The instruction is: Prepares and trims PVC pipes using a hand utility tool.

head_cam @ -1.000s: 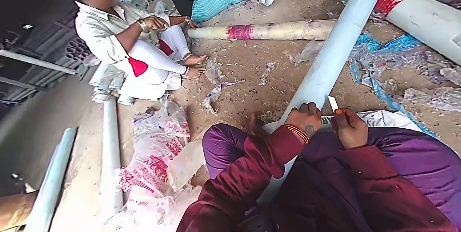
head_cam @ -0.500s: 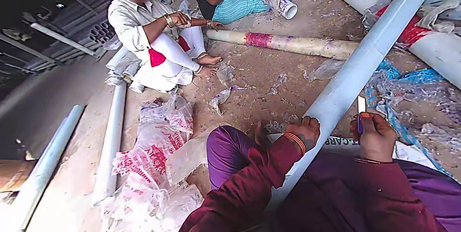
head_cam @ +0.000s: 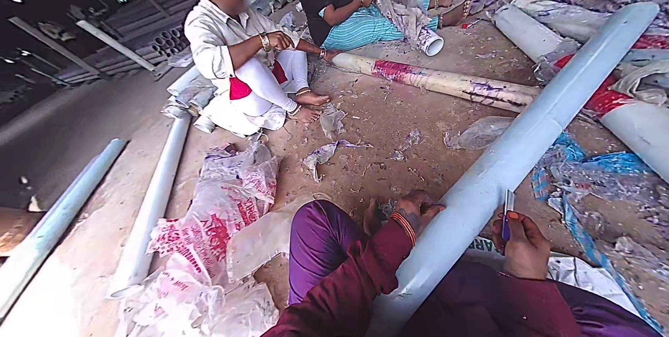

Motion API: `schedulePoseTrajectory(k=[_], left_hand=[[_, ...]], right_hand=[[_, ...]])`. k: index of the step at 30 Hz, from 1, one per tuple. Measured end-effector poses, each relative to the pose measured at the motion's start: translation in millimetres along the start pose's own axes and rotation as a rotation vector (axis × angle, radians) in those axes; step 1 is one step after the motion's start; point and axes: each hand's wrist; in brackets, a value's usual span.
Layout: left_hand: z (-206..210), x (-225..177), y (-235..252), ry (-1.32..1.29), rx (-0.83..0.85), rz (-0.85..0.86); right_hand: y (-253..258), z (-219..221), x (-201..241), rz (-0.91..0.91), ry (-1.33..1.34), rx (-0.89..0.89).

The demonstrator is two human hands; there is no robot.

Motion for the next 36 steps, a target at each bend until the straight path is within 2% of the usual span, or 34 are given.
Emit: schedulePoseTrajectory(k=[3,9,13,15,17,20,21,23,25,27,31,36], left_hand=[[-5,6,3,-0.063,-0.006,-0.055],[-4,13,6,-0.083,0.023,-0.059],[5,32,9,-0.016,-0.156,0.134],[5,25,8,0.093,-0.181,0.17],[14,12,3,0.196,-0.121,0.24],[45,-12,-16,0.493,0.148,0.289],[55,-18,-19,0.594,0.261,0.231],[68,-22,-18,0.686,0.357,0.125],[60,-33,-9,0.633,0.433,-0.028],[45,-37,-1,0.498,0.447,-0.106],[28,-27,6,0.324,0.415,-0.058],[27,-29,5,0.338,0.407,-0.167]], right_hand=[[-1,3,-2,0.004,0.022,0.015],[-2,4,-4,0.008,0.014,0.045],[-3,5,-4,0.001,0.004,0.063],[-3,5,-5,-0.003,0.006,0.072],[-3,5,-3,-0.008,0.006,0.068],[-5,5,-2,-0.005,0.0,0.052],[-5,5,-1,0.002,0.003,0.043],[-5,4,1,0.028,0.013,0.018],[-5,2,2,0.052,0.031,-0.004],[-4,0,3,0.077,0.054,-0.016],[-6,-3,7,0.106,0.071,-0.014],[-9,2,7,0.115,0.06,0.042]])
Point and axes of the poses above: each hand's wrist, its own y-axis towards the middle knuckle, its own z-axis out of the palm, x = y × z, and after that the axes turned 13 degrees about -y, right-handed
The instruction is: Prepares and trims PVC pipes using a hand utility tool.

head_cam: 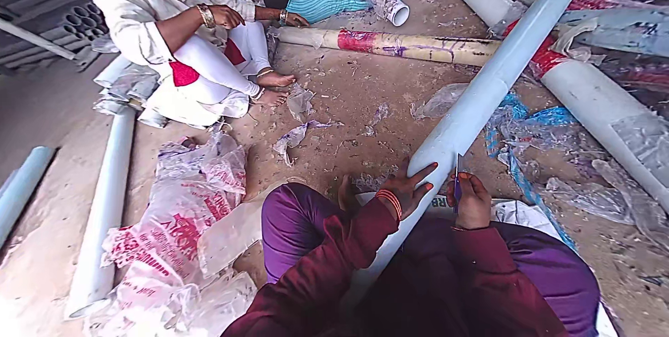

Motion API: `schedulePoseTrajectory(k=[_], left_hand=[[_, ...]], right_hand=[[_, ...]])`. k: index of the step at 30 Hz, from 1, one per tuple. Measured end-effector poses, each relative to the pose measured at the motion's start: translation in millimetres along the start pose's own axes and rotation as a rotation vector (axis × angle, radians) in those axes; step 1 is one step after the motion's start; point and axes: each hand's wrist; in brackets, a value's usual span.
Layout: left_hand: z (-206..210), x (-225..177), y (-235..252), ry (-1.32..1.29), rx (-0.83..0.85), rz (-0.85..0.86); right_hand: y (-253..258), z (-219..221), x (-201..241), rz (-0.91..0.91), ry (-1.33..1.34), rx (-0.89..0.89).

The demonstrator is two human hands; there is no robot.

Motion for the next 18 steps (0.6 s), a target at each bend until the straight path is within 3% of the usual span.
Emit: schedulePoseTrajectory(k=[7,11,15,18], left_hand=[[-3,28,13,-0.221,-0.011,0.047],[-5,33,10,-0.199,0.004,0.077],[-26,-28,-18,0.332,0.174,-0.092],[-31,-102,-64,0.587,0.353,0.011]], right_hand=[[1,-4,1,0.039,-0.018,0.02],[2,-4,-1,0.083,-0.02,-0.006],[8,-8,-5,0.116,-0.041,-0.045],[10,-2,-9,0.059,-0.015,-0.076]])
Point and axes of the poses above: each hand's wrist, its own y-axis towards the middle knuckle, its own z-axis out of the palm, x = y × z, and after that the axes turned 13 degrees about -y, right-handed
